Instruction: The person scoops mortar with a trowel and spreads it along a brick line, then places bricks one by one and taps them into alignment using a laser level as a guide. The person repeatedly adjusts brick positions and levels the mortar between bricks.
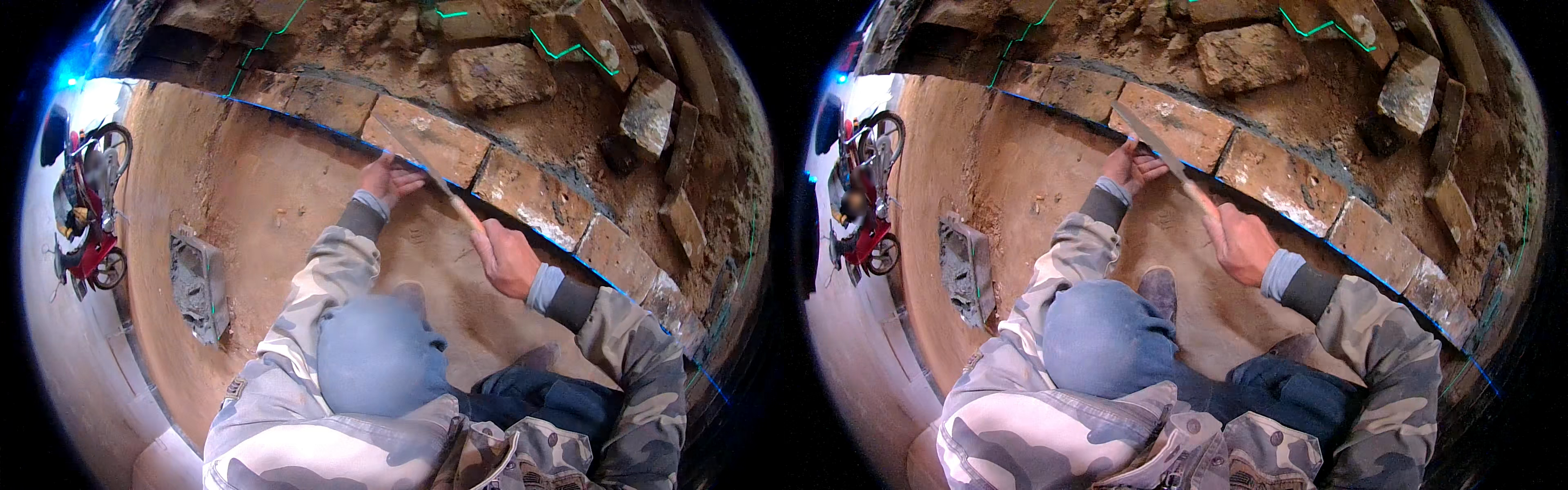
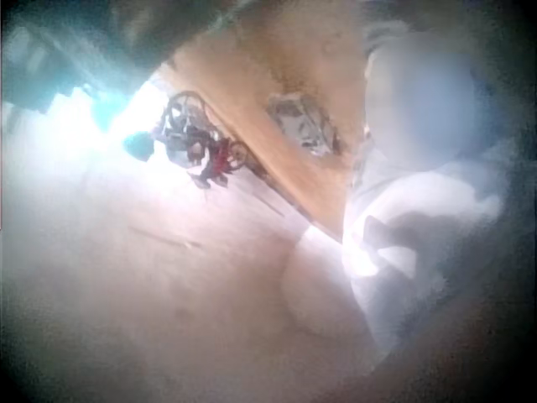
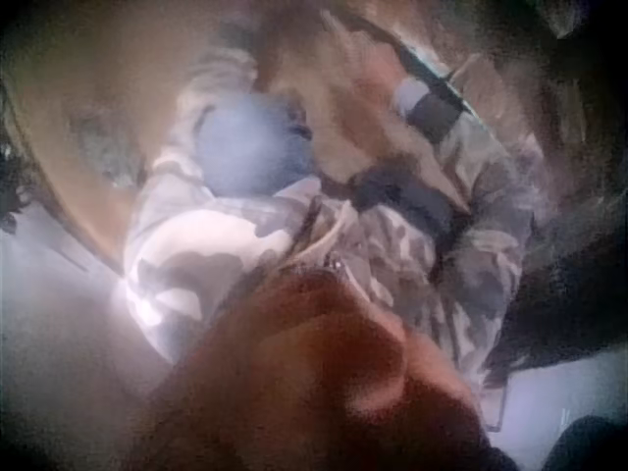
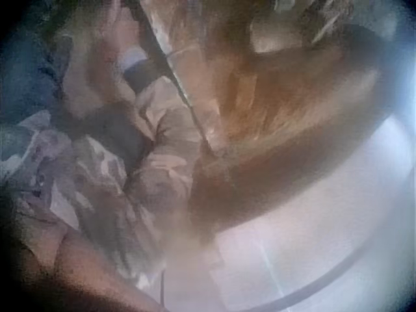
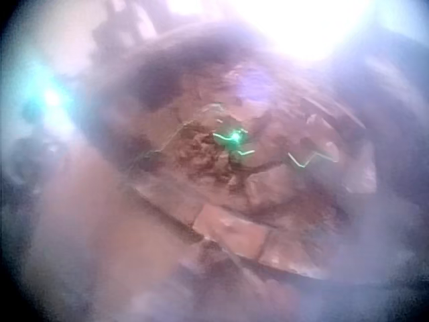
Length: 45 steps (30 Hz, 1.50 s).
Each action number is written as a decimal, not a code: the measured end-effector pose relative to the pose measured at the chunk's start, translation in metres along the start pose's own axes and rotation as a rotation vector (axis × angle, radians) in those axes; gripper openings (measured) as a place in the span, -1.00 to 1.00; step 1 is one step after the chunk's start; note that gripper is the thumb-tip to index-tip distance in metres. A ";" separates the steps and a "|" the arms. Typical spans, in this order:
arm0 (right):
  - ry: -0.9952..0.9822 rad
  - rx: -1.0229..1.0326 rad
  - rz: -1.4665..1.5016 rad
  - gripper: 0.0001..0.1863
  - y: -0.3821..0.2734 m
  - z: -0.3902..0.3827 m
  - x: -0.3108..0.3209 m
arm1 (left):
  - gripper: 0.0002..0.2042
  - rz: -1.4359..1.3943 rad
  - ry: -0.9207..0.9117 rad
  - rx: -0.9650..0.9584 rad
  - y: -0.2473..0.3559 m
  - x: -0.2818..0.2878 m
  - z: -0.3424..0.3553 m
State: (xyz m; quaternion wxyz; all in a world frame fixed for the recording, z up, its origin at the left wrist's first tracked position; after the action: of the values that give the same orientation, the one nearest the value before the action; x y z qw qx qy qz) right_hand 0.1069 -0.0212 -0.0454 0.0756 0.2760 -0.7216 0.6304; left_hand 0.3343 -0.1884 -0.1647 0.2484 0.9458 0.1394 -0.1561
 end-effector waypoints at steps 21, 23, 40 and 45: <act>-0.012 0.068 -0.143 -0.58 0.001 0.028 0.029 | -0.43 0.032 0.027 -0.061 -0.004 0.003 0.007; -0.028 0.013 -0.145 -0.57 0.006 0.025 0.032 | -0.43 0.047 -0.017 -0.043 -0.007 -0.010 0.004; 0.016 -0.008 -0.185 -0.61 0.024 0.038 0.035 | -0.42 0.006 0.042 -0.004 -0.005 -0.003 0.008; -0.054 -0.055 -0.210 -0.57 0.035 0.036 0.028 | -0.43 0.002 -0.003 -0.017 -0.006 0.003 0.011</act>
State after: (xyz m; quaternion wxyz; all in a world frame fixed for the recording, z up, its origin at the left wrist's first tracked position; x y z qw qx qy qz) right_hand 0.0746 -0.0619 -0.0695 0.1292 0.3649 -0.7075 0.5912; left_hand 0.3323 -0.1889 -0.1775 0.2569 0.9435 0.1393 -0.1562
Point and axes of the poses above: each hand's wrist, its own z-axis towards the middle knuckle, its own x-axis out of the back of the hand, y = z × x, the point moved 2 cm from there along z, towards the middle knuckle, and after that the axes turned 5 degrees about x, right-handed, at the moved point
